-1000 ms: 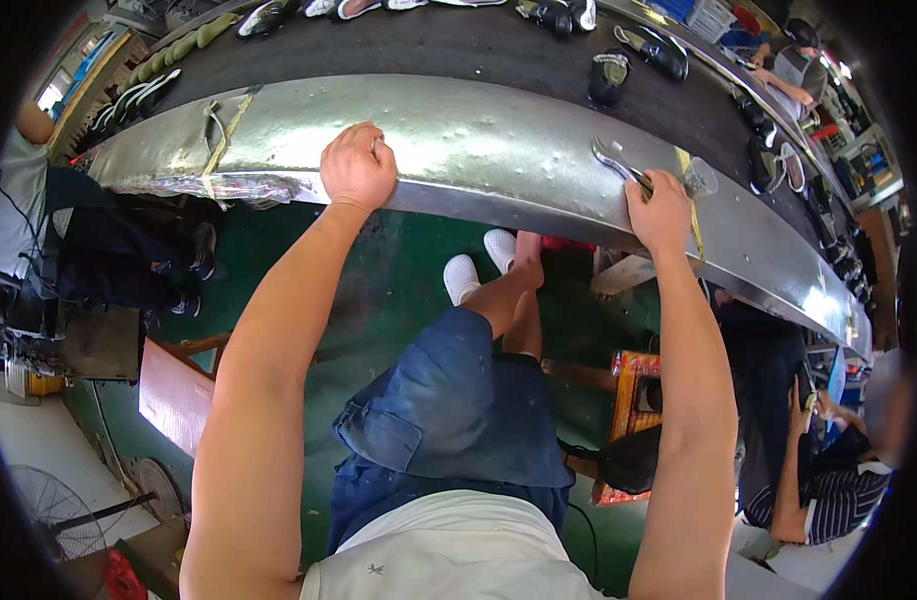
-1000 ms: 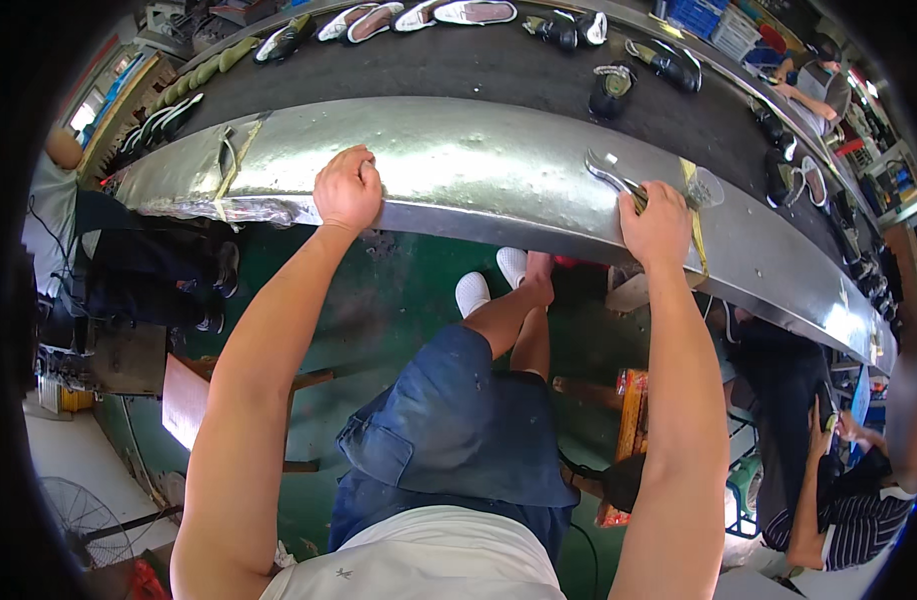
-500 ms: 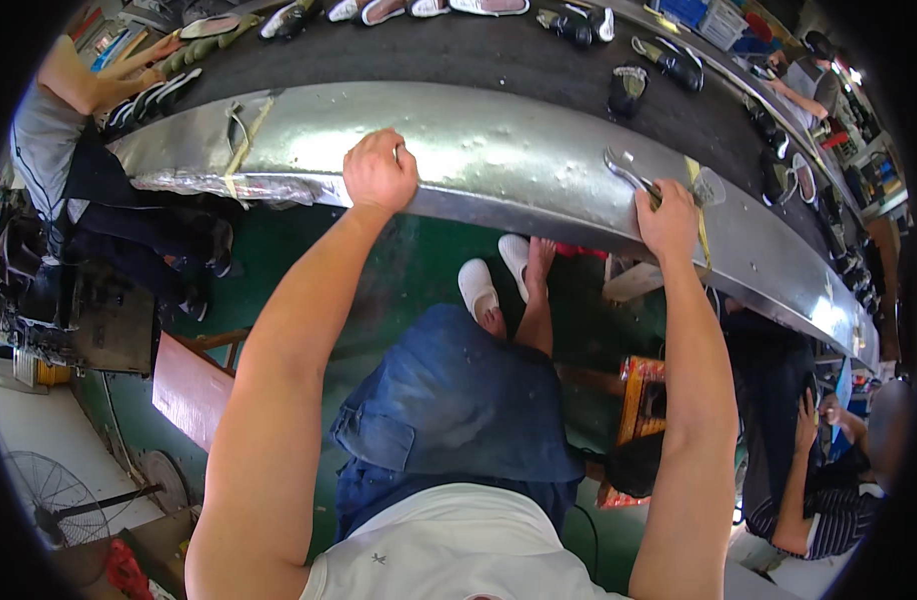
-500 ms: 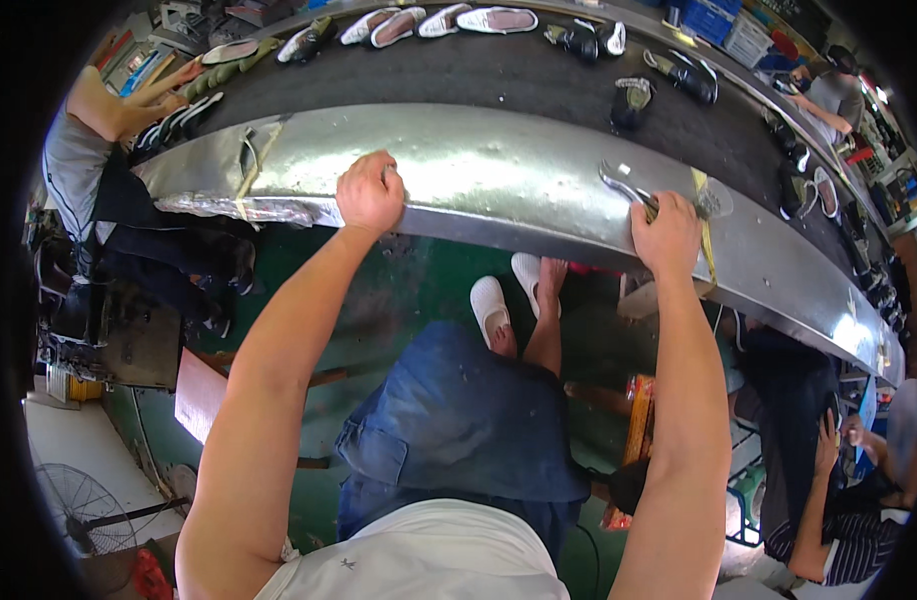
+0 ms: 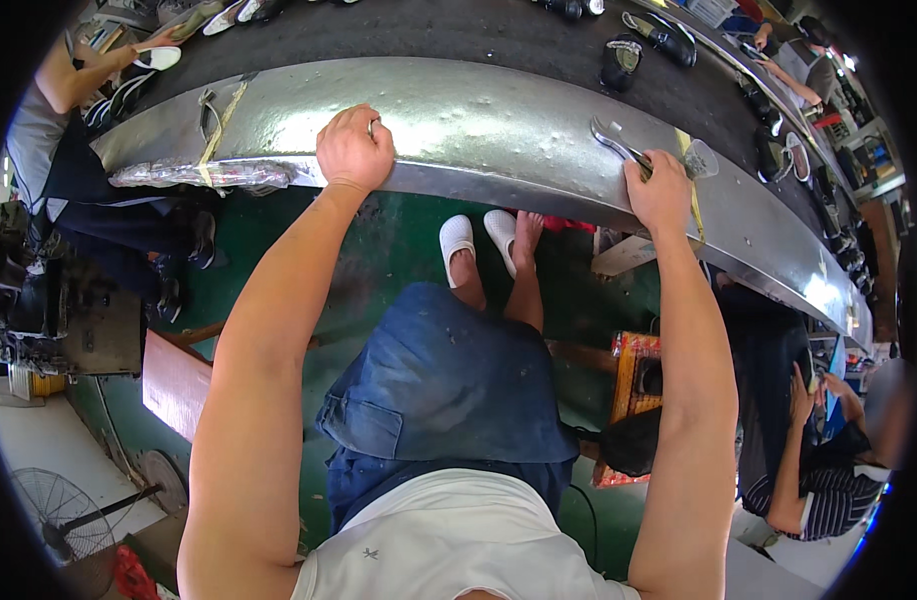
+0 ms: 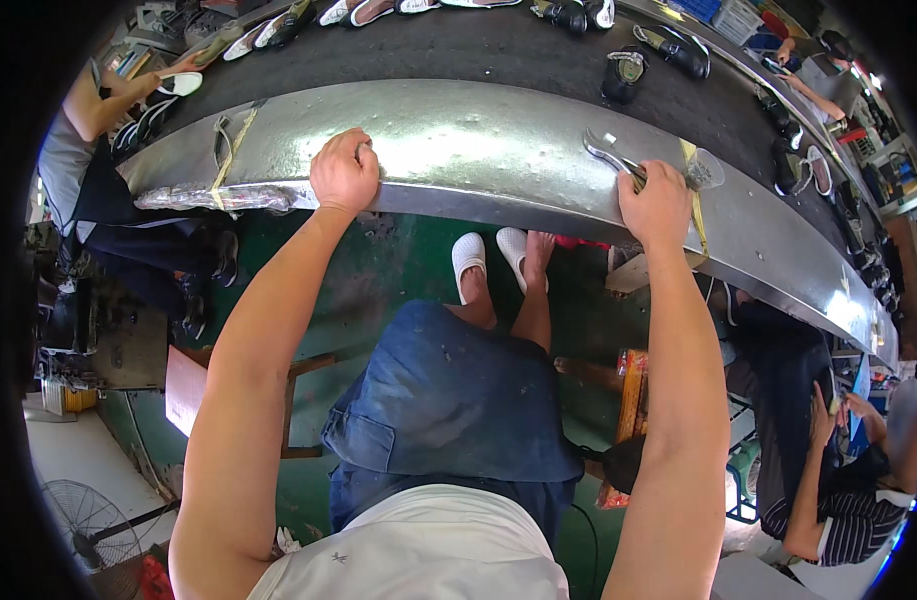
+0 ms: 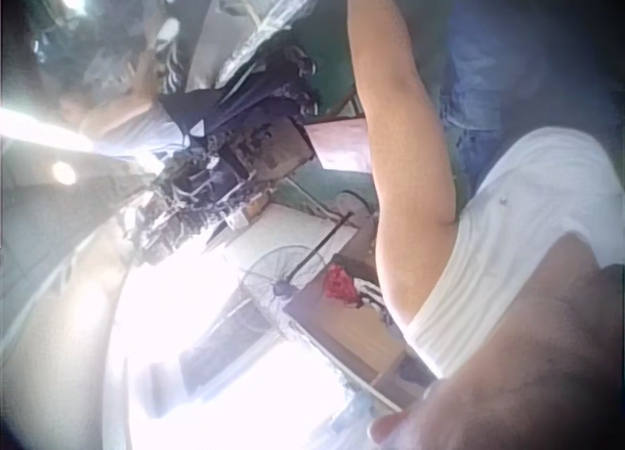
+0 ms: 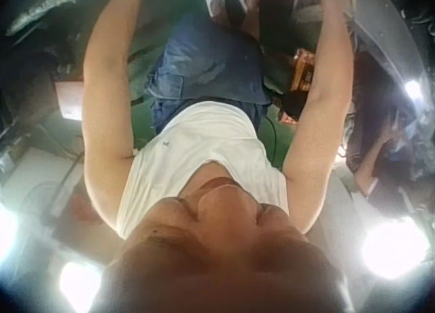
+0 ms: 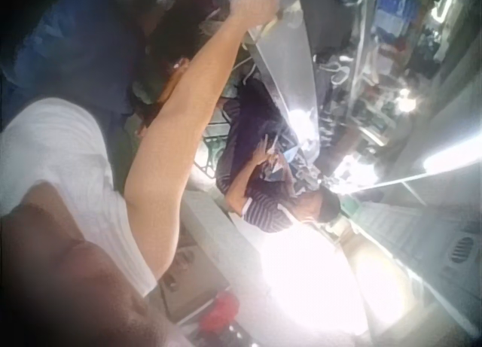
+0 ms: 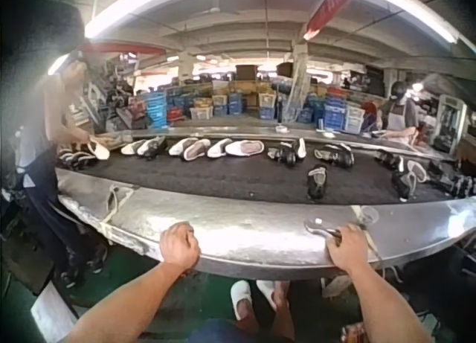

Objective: The worker is lasting shoes by using pliers and a hammer to pull and secure the shoe upper onto the last.

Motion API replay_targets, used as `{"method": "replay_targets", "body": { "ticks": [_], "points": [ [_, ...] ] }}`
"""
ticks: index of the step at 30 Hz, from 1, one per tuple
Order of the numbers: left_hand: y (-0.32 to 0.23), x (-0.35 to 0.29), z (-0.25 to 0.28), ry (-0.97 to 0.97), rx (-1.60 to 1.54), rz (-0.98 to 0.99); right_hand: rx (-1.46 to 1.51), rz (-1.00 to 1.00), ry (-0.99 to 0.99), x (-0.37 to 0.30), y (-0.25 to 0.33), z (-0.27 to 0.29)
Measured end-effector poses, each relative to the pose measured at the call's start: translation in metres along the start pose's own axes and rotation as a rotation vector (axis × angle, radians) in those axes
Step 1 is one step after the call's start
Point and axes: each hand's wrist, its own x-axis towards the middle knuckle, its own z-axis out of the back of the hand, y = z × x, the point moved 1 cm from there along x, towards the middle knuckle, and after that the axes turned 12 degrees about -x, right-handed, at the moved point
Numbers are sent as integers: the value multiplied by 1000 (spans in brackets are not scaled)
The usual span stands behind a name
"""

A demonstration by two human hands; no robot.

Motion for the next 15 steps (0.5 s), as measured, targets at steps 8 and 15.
{"method": "replay_targets", "body": {
  "ticks": [8, 15],
  "points": [
    [-4, -1, 1, 2, 15, 26, -7, -1, -6, -1, 1, 1],
    [-2, -2, -1, 23, 37, 61, -10, 13, 21, 1, -1, -3]
  ]
}}
